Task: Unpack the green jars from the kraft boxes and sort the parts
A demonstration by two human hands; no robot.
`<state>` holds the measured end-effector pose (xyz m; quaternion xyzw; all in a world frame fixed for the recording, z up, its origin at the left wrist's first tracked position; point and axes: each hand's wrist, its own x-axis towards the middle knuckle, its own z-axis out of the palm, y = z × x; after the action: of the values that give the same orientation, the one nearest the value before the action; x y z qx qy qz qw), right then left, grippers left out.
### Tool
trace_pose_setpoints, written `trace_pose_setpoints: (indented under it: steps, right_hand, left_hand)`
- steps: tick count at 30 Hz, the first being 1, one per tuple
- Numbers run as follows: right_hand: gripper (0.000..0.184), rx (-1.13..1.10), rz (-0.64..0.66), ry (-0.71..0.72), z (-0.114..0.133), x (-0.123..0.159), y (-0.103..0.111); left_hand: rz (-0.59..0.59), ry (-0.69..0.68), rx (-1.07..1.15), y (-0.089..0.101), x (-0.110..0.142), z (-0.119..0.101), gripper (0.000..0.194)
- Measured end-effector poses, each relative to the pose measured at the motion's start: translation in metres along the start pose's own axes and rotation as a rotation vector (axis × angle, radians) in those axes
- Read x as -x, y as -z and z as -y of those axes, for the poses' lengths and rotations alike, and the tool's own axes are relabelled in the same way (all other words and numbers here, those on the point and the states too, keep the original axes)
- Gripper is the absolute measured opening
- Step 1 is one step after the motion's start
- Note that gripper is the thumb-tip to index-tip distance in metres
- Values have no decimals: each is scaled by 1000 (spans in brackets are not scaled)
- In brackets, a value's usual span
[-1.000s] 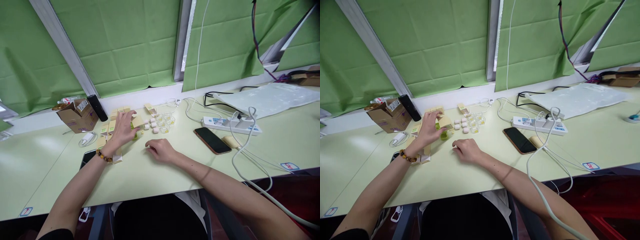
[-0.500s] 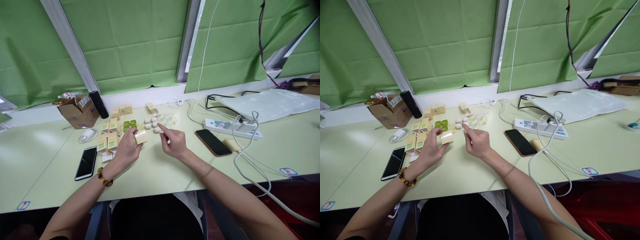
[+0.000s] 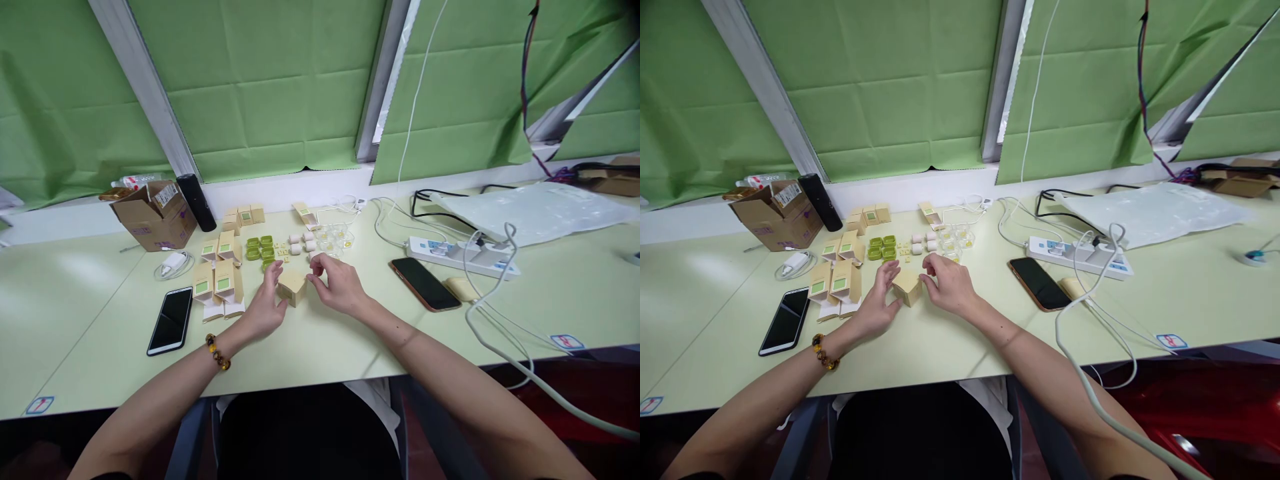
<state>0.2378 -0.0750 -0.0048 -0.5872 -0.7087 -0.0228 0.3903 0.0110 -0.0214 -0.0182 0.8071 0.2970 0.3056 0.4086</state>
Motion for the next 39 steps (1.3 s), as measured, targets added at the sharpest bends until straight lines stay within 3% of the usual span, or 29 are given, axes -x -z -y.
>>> trace_pose_setpoints:
  steps: [4,8,12,17,22,24,39]
  right_hand:
    - [19,-102,86,-44,6,1,-4]
    - [28,-209,127,-41,12,2,-7]
    - [32,-308,104,-39,11,2,-7]
    - [31,-421,77,-86,10,0,-7]
    - [44,-392,117,-45,19,2,-4]
    - [50,-373,140,-25,23,4,-4]
    - [61,-387,196,2,25,8,-8]
  left_hand:
    - [-81,136,-178,-1,0,-13,95]
    - [-90,204,-336,-2,-3,-20,76]
    - [-86,186,-342,-1,-3,-16,58]
    - [-147,50,-375,1,-1,-8,51]
    - [-207,-335,-600,2,0,-6,48]
    - [-222,-416,-632,2,1,-7,48]
    - [-211,-508,-725,-1,3,-4,45]
